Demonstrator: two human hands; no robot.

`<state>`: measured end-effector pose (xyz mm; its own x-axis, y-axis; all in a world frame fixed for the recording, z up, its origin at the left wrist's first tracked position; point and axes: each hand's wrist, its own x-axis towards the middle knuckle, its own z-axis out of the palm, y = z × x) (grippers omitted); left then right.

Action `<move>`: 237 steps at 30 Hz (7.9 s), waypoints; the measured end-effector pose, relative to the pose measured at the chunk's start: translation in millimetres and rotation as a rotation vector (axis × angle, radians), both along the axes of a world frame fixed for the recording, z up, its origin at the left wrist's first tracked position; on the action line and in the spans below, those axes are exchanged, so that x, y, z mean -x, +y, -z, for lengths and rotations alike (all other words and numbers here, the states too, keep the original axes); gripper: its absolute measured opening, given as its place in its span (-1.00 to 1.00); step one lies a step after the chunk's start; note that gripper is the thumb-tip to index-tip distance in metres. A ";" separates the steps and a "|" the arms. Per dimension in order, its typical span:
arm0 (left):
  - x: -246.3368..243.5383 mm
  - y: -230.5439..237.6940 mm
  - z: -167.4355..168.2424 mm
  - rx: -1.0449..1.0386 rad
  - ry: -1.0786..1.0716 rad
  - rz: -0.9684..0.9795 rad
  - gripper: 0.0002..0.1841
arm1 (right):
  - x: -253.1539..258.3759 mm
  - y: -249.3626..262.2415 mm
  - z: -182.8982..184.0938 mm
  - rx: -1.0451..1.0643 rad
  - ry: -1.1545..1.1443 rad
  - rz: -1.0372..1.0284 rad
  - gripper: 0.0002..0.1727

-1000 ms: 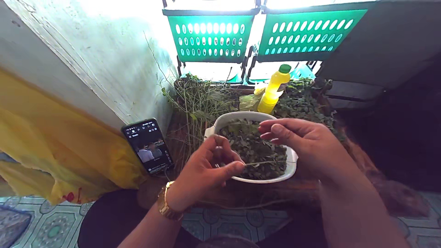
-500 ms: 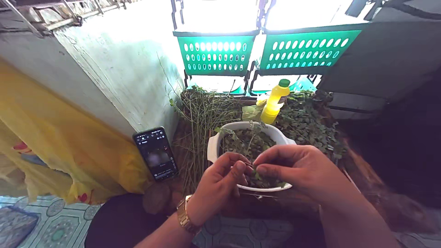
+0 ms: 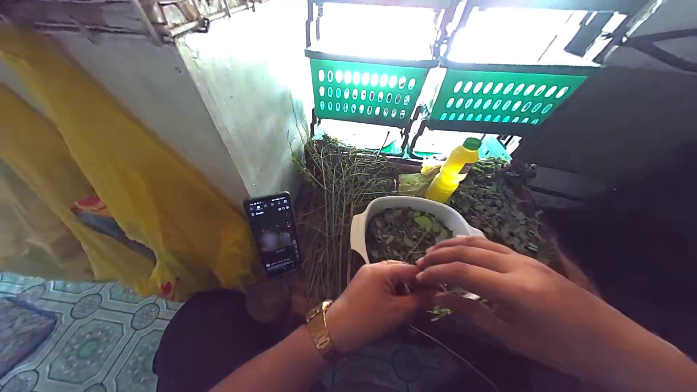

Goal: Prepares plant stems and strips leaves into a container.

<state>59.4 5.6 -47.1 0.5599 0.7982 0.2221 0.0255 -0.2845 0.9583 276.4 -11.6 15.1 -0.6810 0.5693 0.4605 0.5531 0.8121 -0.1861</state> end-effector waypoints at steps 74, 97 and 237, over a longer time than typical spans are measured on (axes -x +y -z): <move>53.7 24.3 -24.7 0.111 -0.108 -0.522 -0.79 | 20.3 -13.0 44.5 0.292 0.834 0.438 -0.84; 16.2 -0.1 -13.8 0.177 -0.184 -0.209 -0.79 | 57.6 15.5 21.7 0.590 1.186 0.337 -0.87; 52.6 20.9 -28.7 0.117 0.139 -0.432 -0.83 | -17.1 31.7 35.2 0.742 0.655 0.463 -0.74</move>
<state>6.8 26.5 -18.4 0.1891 0.9799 0.0636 0.2478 -0.1103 0.9625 293.6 20.1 -20.0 -0.0774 0.9928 0.0917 0.3906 0.1149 -0.9134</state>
